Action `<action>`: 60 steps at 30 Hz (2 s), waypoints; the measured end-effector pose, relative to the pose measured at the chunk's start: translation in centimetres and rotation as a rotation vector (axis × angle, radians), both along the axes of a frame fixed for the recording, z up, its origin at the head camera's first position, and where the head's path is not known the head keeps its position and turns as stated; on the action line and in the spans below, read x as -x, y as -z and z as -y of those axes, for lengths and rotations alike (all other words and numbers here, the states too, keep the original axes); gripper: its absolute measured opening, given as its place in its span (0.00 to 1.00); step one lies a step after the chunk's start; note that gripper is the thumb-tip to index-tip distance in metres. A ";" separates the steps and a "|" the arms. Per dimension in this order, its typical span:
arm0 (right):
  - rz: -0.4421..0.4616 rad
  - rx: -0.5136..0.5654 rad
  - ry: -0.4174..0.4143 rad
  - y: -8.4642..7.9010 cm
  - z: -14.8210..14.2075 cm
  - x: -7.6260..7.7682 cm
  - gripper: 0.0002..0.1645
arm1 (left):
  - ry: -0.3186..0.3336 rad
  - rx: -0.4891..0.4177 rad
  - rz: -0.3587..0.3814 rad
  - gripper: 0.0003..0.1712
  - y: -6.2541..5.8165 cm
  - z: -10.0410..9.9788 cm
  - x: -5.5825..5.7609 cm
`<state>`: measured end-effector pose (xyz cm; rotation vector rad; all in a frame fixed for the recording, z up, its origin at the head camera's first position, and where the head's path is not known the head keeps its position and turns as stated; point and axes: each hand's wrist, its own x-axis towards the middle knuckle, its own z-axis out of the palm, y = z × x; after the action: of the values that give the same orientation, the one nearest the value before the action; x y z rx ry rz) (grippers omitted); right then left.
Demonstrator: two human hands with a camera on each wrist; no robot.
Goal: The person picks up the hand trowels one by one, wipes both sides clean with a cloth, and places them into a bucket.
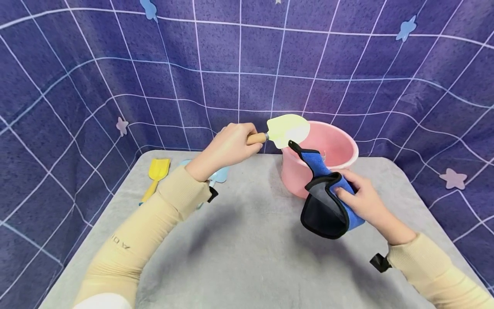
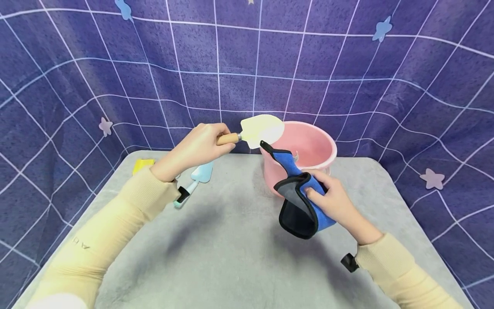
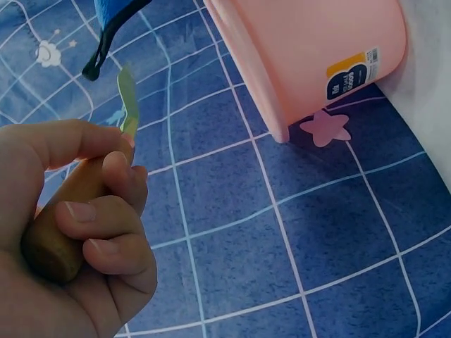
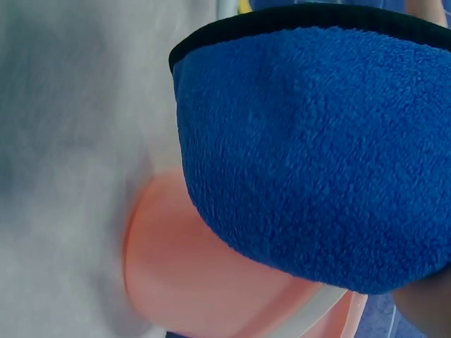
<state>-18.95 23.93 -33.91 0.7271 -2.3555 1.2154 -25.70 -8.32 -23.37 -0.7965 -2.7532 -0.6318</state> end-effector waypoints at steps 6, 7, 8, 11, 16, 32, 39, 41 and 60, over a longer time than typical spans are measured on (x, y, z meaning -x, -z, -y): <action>-0.098 -0.073 0.025 0.3 -0.3 0.4 0.28 | 0.036 0.027 0.034 0.14 -0.5 -1.4 1.0; -0.116 -0.086 0.030 0.4 -0.3 0.5 0.29 | 0.045 0.025 0.042 0.15 -0.5 -1.6 1.2; -0.134 -0.100 0.033 0.4 -0.4 0.6 0.29 | 0.054 0.024 0.046 0.16 -0.5 -1.9 1.4; -0.190 -0.149 0.016 0.6 -0.6 1.2 0.30 | 0.060 0.022 0.043 0.17 -0.4 -2.6 2.0; -0.264 -0.223 -0.020 0.9 -0.9 2.0 0.28 | 0.066 0.015 0.037 0.19 -0.1 -3.8 2.9; -0.548 -0.415 -0.080 2.6 -0.8 3.0 0.24 | 0.063 0.020 0.116 0.14 1.7 -6.7 6.0; -0.589 -0.420 -0.113 3.2 -0.5 3.3 0.23 | 0.065 0.091 0.083 0.16 2.8 -8.6 6.7; -0.596 -0.417 -0.124 3.3 -0.4 3.4 0.23 | 0.062 0.104 0.083 0.17 3.1 -9.2 6.9; -0.659 -0.458 -0.139 4.9 0.0 3.5 0.23 | 0.029 0.111 0.147 0.09 4.4 -11.6 7.3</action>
<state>-22.44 23.90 -38.83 1.2294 -2.0308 0.3640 -32.98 3.32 -27.76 -0.8470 -2.9376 -0.5685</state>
